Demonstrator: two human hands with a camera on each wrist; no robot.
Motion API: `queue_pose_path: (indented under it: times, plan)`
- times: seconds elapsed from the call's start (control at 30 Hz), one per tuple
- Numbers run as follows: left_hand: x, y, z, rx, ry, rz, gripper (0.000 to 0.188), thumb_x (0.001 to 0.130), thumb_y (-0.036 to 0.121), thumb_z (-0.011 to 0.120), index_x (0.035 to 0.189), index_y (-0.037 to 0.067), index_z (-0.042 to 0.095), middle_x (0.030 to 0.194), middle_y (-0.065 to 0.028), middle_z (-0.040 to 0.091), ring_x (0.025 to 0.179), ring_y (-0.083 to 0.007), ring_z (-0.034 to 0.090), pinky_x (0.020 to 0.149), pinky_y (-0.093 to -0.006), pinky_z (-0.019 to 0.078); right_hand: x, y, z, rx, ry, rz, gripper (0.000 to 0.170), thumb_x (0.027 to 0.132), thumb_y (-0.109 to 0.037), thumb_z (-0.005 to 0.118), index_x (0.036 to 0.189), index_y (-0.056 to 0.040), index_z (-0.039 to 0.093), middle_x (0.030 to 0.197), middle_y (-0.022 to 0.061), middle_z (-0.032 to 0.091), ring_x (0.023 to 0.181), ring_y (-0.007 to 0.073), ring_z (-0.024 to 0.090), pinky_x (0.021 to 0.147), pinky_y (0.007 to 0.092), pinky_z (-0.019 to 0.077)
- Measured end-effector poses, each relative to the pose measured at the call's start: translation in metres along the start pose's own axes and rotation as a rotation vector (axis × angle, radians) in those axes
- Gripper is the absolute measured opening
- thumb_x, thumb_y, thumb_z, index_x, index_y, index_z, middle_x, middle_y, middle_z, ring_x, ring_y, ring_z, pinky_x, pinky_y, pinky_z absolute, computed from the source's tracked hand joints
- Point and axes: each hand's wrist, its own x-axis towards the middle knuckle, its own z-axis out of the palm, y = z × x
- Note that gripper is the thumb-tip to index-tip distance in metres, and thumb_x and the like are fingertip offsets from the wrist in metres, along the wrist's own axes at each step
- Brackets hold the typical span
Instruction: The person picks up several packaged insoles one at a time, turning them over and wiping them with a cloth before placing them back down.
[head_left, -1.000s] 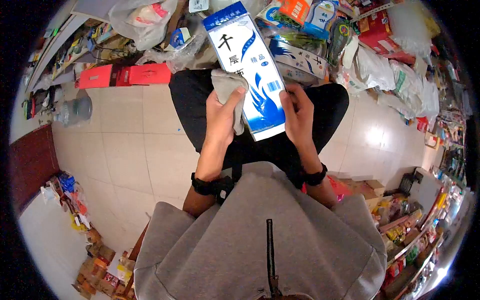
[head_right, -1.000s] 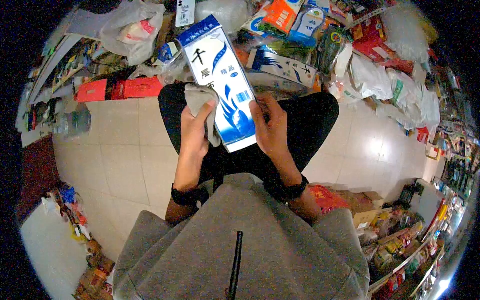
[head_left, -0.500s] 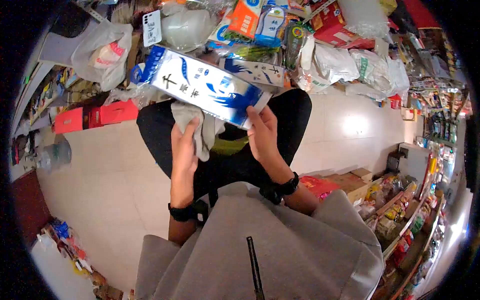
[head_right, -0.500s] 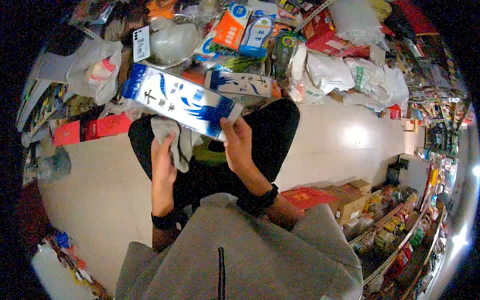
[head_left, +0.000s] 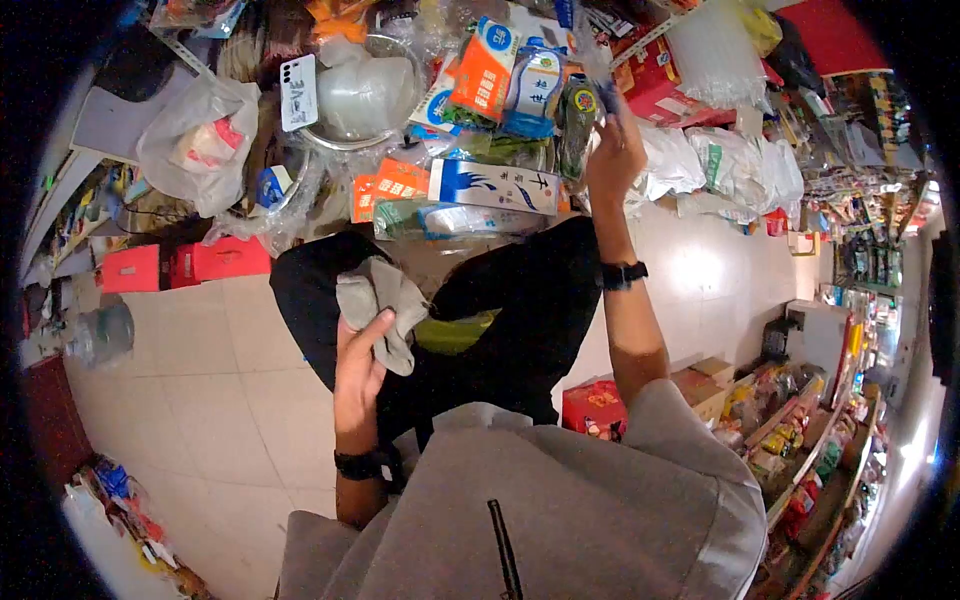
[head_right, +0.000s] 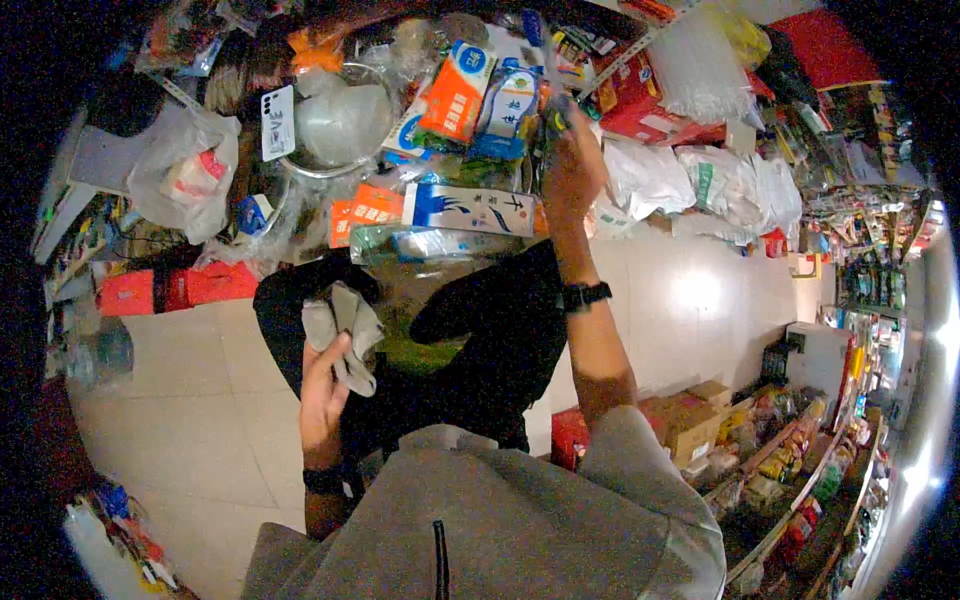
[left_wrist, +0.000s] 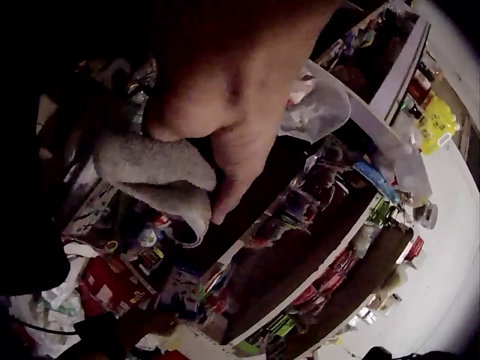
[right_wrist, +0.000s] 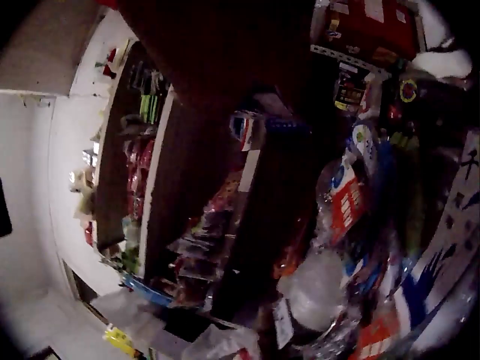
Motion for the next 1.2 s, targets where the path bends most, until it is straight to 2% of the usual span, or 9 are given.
queue_pose_path:
  times: [0.07,0.1,0.17,0.3,0.53,0.73,0.9,0.97,1.2]
  plan:
    - [0.001,0.006,0.015,-0.001,0.042,0.051,0.048,0.086,0.000,0.064,0.130,0.000,0.045,0.118,-0.0101,0.059,0.104,-0.0209,0.061,0.088,-0.0334,0.0500,0.002,0.015,0.015,-0.293,-0.090,-0.284,0.037,0.082,0.008,0.052,0.117,-0.0015,0.062,0.112,0.0184,0.064,0.104,0.0318,0.062,0.092,0.0421,0.0512]
    - [0.001,0.010,0.021,0.009,0.093,0.034,0.047,0.086,0.002,0.065,0.129,0.000,0.046,0.117,-0.0096,0.060,0.104,-0.0203,0.061,0.088,-0.0329,0.0496,-0.003,0.024,0.025,-0.292,-0.083,-0.284,0.037,0.082,0.008,0.052,0.117,-0.0015,0.062,0.112,0.0184,0.064,0.104,0.0318,0.062,0.092,0.0421,0.0512]
    - [0.002,0.016,0.025,0.045,0.182,-0.009,0.044,0.086,0.005,0.067,0.126,-0.002,0.049,0.116,-0.0081,0.061,0.102,-0.0186,0.061,0.088,-0.0321,0.0485,-0.024,0.050,0.047,-0.525,-0.497,-0.069,0.047,0.077,0.005,0.053,0.122,-0.0080,0.061,0.120,0.0211,0.060,0.117,0.0408,0.052,0.100,0.0450,0.0433]
    - [0.007,0.017,0.022,0.114,0.213,-0.032,0.048,0.087,0.005,0.065,0.130,-0.001,0.046,0.119,-0.0091,0.059,0.106,-0.0191,0.059,0.091,-0.0326,0.0467,-0.050,0.058,0.064,-0.735,-0.655,-0.135,0.044,0.083,-0.005,0.054,0.127,-0.0092,0.057,0.134,0.0198,0.050,0.126,0.0415,0.043,0.103,0.0456,0.0408]
    - [0.007,0.027,0.050,0.022,-0.011,0.234,0.070,0.082,0.013,0.054,0.147,0.010,0.028,0.139,-0.0150,0.041,0.127,-0.0275,0.043,0.107,-0.0388,0.0347,-0.056,0.016,0.056,-0.705,-0.551,-0.134,0.040,0.088,-0.013,0.056,0.127,-0.0083,0.056,0.133,0.0199,0.052,0.126,0.0407,0.044,0.103,0.0445,0.0399]
    - [0.014,0.022,0.039,0.354,-0.197,0.328,0.072,0.074,0.032,0.066,0.137,0.009,0.040,0.138,-0.0105,0.040,0.129,-0.0261,0.039,0.108,-0.0367,0.0312,-0.110,-0.076,0.021,0.909,-1.103,0.843,0.052,0.097,-0.038,0.053,0.136,-0.0041,0.046,0.121,0.0105,0.060,0.110,0.0195,0.056,0.097,0.0364,0.0436]
    - [-0.004,0.039,0.060,0.508,-0.385,0.264,0.057,0.079,0.004,0.050,0.135,0.007,0.041,0.133,-0.0096,0.041,0.125,-0.0205,0.038,0.107,-0.0318,0.0269,-0.138,-0.118,-0.001,1.099,-1.120,1.055,0.051,0.094,-0.023,0.059,0.139,-0.0053,0.044,0.125,0.0064,0.055,0.113,0.0151,0.050,0.095,0.0300,0.0417]
    - [-0.012,0.042,0.069,0.750,-0.395,0.376,0.052,0.083,0.001,0.049,0.134,0.007,0.041,0.124,-0.0101,0.049,0.116,-0.0194,0.048,0.099,-0.0295,0.0355,-0.129,-0.131,-0.006,1.133,-1.007,1.167,0.052,0.088,-0.013,0.065,0.137,-0.0060,0.046,0.122,0.0059,0.058,0.110,0.0145,0.054,0.094,0.0292,0.0436]
    - [-0.025,0.039,0.070,1.008,-0.276,0.457,0.038,0.089,0.002,0.052,0.127,0.007,0.047,0.102,-0.0133,0.062,0.093,-0.0211,0.063,0.078,-0.0275,0.0467,-0.110,-0.158,-0.018,0.888,-0.930,0.883,0.047,0.083,-0.005,0.069,0.126,-0.0073,0.051,0.110,0.0067,0.063,0.102,0.0144,0.058,0.088,0.0280,0.0467]
